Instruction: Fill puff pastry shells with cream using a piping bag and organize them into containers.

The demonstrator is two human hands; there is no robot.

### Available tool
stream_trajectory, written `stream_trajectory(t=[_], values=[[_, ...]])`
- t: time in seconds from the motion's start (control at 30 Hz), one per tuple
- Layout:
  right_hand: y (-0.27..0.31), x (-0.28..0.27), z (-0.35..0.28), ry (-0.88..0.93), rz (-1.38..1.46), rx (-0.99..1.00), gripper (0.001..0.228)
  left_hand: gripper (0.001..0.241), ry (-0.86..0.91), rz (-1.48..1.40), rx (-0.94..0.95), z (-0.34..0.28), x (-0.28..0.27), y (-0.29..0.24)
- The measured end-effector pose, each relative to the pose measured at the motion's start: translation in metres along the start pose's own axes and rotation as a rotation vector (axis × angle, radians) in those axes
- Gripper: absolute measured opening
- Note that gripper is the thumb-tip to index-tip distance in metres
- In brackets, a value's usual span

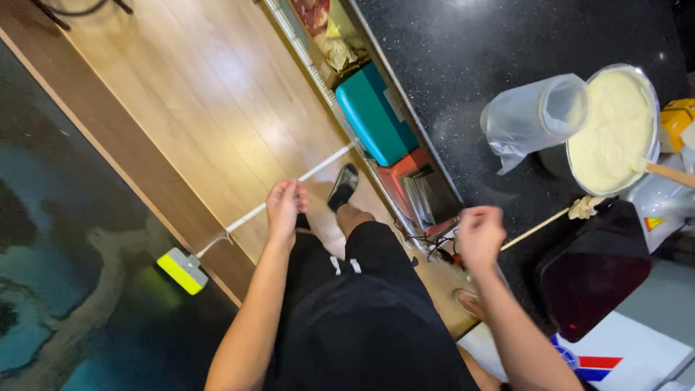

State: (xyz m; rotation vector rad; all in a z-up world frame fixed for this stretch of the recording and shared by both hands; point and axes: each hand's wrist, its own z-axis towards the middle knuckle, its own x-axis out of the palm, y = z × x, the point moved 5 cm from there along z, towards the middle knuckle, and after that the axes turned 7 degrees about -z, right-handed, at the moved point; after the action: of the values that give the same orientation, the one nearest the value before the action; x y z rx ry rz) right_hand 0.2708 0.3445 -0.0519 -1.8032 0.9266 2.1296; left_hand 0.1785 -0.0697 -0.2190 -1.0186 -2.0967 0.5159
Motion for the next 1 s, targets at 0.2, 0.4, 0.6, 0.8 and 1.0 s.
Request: stream_trajectory(t=[0.2,0.4,0.6,0.8,1.0], values=[[-0.205,0.269,-0.054,0.882,0.551,0.875,0.038,0.016,-0.060,0.026,0.017,0.030,0.005,0.021],[-0.229,0.368,-0.046,0.381,1.077,1.474,0.066,0.013,-0.073,0.006,0.037,0.067,-0.010,0.061],[-0.354,0.501,-0.007,0.006,1.519,1.283,0.033,0.012,-0.134,-0.017,0.010,0.090,-0.038,0.101],[-0.284,0.477,-0.022,-0.219,1.365,1.274,0.038,0.014,-0.181,0.004,-0.027,0.114,-0.055,0.132],[-0.225,0.520,-0.097,0.011,1.400,1.099,0.029,0.022,-0.001,0.110,0.089,0.140,-0.054,0.123]])
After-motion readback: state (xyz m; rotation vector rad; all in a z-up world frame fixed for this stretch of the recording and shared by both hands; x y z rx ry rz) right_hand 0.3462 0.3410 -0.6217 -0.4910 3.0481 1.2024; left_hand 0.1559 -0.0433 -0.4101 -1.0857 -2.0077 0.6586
